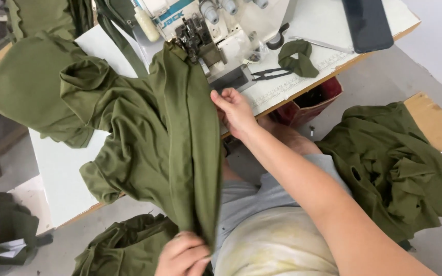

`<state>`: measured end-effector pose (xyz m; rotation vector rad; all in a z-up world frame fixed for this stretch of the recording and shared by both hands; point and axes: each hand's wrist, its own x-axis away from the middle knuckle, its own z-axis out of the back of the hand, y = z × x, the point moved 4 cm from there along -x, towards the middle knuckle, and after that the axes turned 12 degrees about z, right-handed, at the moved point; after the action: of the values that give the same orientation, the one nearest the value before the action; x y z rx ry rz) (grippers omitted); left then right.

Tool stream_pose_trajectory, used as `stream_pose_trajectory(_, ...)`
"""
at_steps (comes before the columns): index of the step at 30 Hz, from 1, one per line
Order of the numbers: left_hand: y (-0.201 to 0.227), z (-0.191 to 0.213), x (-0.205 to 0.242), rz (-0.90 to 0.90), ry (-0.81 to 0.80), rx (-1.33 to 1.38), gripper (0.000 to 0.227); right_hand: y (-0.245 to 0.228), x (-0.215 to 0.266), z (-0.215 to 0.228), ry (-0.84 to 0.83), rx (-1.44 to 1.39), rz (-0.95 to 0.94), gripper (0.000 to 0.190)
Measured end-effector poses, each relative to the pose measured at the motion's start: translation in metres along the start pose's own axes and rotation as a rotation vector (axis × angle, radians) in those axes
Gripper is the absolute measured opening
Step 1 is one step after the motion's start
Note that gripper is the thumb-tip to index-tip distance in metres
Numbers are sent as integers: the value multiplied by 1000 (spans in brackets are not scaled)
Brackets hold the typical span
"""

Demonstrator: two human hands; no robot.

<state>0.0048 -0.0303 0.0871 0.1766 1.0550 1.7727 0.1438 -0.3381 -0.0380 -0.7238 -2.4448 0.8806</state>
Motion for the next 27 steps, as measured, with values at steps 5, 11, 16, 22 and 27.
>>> stream_pose_trajectory(5, -6, -27, -30, 90, -357, -3, 21, 10, -12, 14, 5, 5, 20, 28)
stream_pose_trajectory(11, 6, -3, -40, 34, -113, 34, 19, -26, -1, 4, -255, 423, 295, 16)
stream_pose_trajectory(16, 8, -35, -39, -70, -251, -79, 20, -33, 1, 3, -423, 677, 454, 22)
stream_pose_trajectory(22, -11, -52, -33, 66, -357, -133, 15, -58, 25, -20, -434, 875, 492, 55)
stream_pose_trajectory(27, -20, -48, -13, -73, -303, -160, 12, -65, 38, -21, -332, 860, 331, 40)
